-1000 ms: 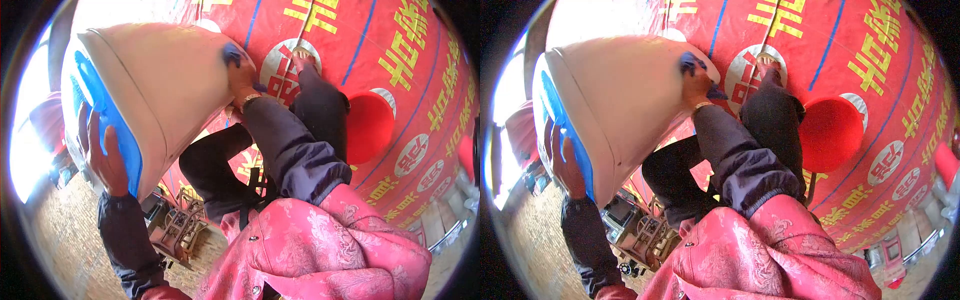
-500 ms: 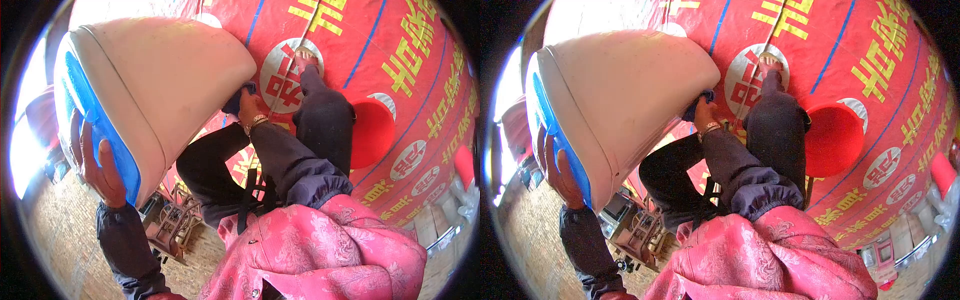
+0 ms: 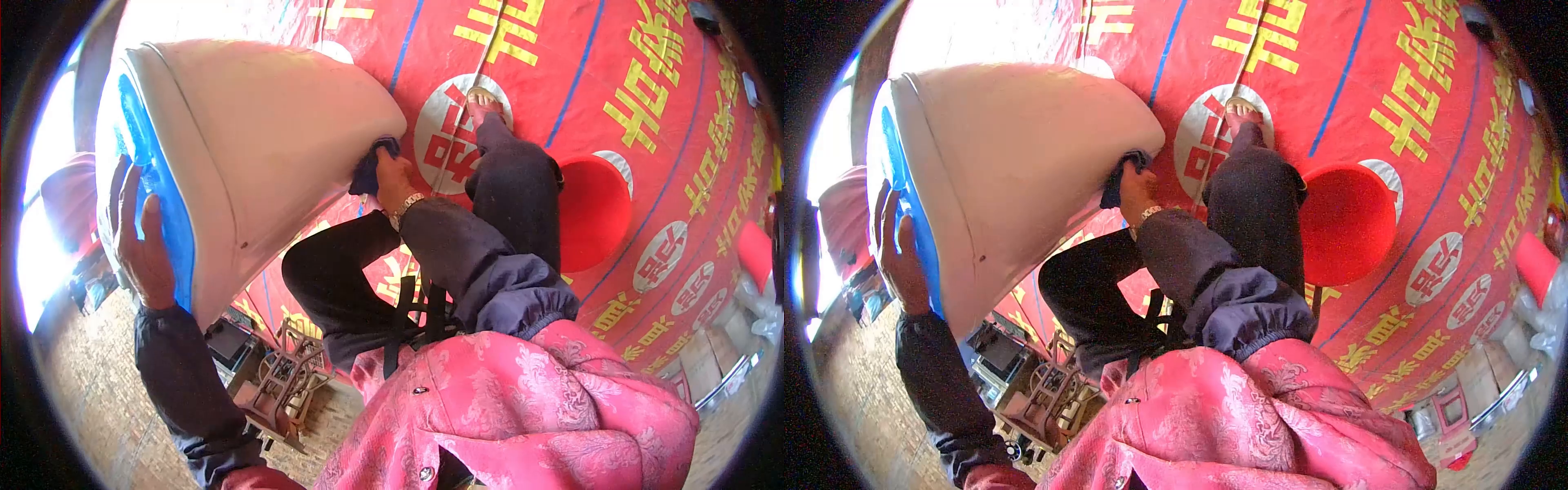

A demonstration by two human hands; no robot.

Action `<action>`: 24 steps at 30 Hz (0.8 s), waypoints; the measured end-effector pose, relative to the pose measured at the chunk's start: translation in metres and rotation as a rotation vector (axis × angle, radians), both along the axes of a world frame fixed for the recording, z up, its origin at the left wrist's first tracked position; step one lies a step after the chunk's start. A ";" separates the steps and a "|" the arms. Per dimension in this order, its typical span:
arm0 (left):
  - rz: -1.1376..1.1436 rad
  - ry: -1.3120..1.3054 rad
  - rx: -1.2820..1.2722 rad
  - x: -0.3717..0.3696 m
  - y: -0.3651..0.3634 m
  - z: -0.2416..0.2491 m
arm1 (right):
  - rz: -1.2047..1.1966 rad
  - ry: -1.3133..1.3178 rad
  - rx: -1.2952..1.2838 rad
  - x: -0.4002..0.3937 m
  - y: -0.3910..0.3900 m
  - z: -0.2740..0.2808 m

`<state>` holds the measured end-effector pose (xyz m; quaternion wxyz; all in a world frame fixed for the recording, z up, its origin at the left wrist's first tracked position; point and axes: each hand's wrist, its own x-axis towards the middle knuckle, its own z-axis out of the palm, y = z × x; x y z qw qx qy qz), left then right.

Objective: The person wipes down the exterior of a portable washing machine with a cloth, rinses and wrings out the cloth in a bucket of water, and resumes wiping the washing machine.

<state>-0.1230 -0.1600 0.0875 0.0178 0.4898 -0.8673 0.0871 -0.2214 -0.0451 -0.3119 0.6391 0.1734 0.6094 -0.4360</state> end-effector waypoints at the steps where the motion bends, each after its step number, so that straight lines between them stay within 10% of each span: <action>1: 0.003 0.041 0.016 0.007 -0.005 0.001 | 0.017 0.083 -0.053 0.000 -0.002 0.002; 24: 0.027 -0.137 -0.255 0.261 0.125 0.015 | 0.626 0.704 -0.878 0.017 -0.006 0.152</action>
